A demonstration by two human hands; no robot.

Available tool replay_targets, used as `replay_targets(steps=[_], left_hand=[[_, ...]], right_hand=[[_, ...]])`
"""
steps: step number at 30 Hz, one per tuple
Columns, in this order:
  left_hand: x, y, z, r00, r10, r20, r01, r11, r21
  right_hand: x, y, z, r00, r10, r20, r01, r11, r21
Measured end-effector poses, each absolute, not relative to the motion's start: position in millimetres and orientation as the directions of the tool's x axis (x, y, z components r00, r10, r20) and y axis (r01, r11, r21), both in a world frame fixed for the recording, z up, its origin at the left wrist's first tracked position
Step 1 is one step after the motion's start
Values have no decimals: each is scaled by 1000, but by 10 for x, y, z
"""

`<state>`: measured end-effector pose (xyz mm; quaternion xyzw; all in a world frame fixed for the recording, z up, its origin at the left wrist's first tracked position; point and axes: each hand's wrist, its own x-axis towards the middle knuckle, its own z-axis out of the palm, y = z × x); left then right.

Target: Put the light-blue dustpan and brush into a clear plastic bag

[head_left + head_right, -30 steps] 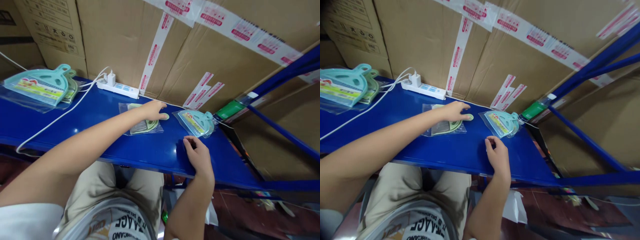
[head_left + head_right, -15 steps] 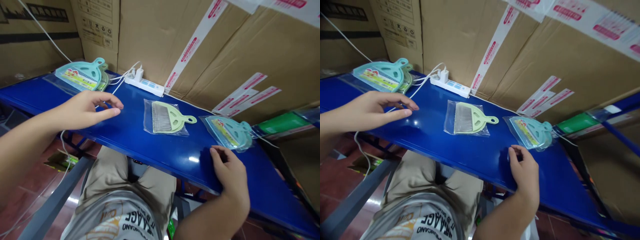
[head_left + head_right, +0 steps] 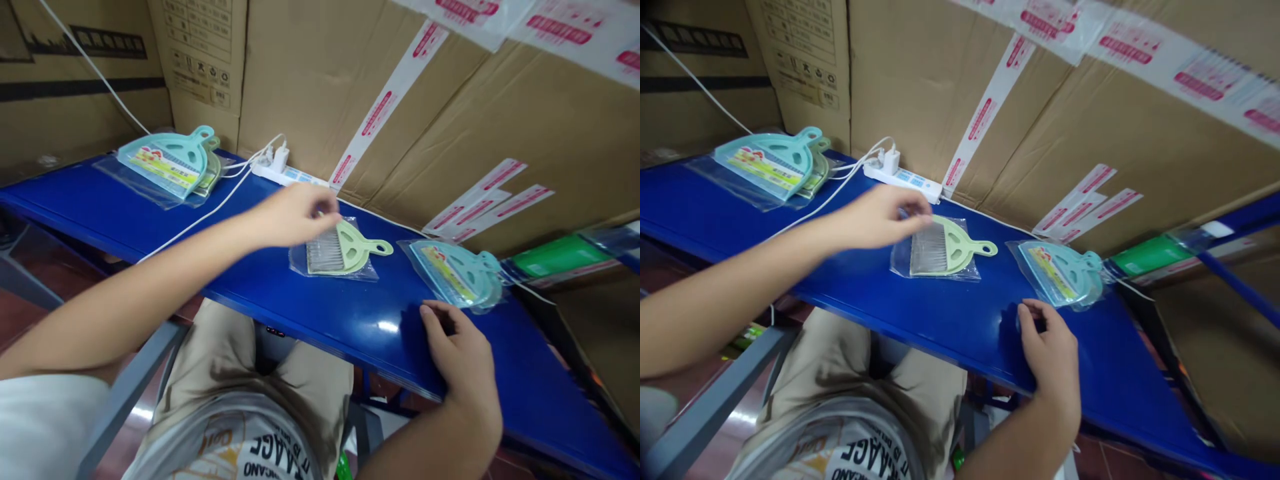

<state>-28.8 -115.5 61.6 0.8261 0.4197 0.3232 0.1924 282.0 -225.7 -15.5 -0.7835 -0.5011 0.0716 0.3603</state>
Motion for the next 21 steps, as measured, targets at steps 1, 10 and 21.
replay_targets(steps=[1,10,21], left_hand=[[-97,-1121,633,511,793,332,589,-605,536],[234,-552,400,480,832,279,783,-549,293],[50,-403,367,265,964,-23,876,-231,424]], right_hand=[[2818,-2254,-158,493,835,245,726,-240,-645],[2831,-2267,-144,459,850,258,747,-212,-630],[2710,-2224,11,494,717,491,737,-46,-674]])
